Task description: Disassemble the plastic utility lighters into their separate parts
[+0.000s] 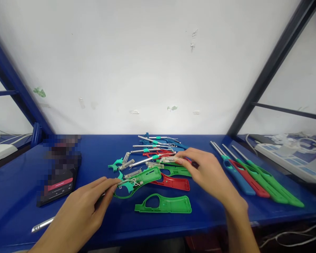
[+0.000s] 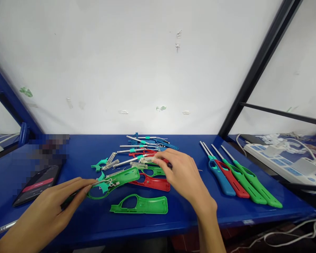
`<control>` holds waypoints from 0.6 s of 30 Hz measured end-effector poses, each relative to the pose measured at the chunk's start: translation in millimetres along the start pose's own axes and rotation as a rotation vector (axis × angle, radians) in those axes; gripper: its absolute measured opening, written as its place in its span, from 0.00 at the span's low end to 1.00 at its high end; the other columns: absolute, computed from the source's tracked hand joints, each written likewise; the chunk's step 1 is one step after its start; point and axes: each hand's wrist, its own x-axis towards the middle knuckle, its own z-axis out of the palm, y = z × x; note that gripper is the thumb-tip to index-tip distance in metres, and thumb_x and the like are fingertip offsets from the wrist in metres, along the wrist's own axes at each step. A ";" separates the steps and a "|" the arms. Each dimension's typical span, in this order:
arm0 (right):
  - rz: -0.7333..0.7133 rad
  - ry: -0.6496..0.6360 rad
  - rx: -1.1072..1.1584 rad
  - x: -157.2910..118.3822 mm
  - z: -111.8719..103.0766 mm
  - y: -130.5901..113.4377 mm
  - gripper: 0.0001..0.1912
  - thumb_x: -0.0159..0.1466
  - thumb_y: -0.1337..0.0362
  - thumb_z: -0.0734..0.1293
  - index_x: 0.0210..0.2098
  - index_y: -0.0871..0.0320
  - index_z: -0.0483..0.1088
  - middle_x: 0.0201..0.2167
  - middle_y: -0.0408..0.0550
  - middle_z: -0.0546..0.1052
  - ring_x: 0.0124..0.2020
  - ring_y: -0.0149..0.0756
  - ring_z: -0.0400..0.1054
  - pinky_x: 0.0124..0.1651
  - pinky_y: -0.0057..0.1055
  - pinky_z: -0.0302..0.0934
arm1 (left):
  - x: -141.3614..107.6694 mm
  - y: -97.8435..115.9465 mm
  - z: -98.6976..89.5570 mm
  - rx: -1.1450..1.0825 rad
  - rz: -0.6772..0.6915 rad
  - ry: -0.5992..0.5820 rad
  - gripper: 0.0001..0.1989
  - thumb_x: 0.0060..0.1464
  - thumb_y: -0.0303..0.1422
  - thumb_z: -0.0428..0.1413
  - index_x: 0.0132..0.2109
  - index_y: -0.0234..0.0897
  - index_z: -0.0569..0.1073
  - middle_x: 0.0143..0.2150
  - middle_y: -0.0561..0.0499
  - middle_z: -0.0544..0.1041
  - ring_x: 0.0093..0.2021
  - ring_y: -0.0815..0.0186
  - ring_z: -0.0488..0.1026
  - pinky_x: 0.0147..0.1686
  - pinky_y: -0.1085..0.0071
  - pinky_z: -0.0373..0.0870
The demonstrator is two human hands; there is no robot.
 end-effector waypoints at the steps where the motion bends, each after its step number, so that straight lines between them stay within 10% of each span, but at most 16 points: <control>1: -0.004 -0.006 -0.004 1.2 3.6 0.3 0.13 0.78 0.58 0.64 0.47 0.50 0.82 0.45 0.45 0.85 0.44 0.41 0.79 0.47 0.36 0.66 | 0.7 -0.7 0.1 0.003 -0.003 -0.004 0.19 0.74 0.47 0.50 0.56 0.47 0.82 0.48 0.52 0.87 0.45 0.60 0.86 0.43 0.71 0.80; 18: 0.017 -0.035 -0.028 8.3 26.1 4.3 0.15 0.78 0.56 0.64 0.48 0.49 0.83 0.44 0.44 0.86 0.43 0.43 0.79 0.45 0.37 0.65 | -4.6 -12.7 15.7 0.041 -0.001 -0.088 0.21 0.75 0.42 0.44 0.52 0.49 0.83 0.46 0.53 0.86 0.44 0.59 0.84 0.42 0.67 0.78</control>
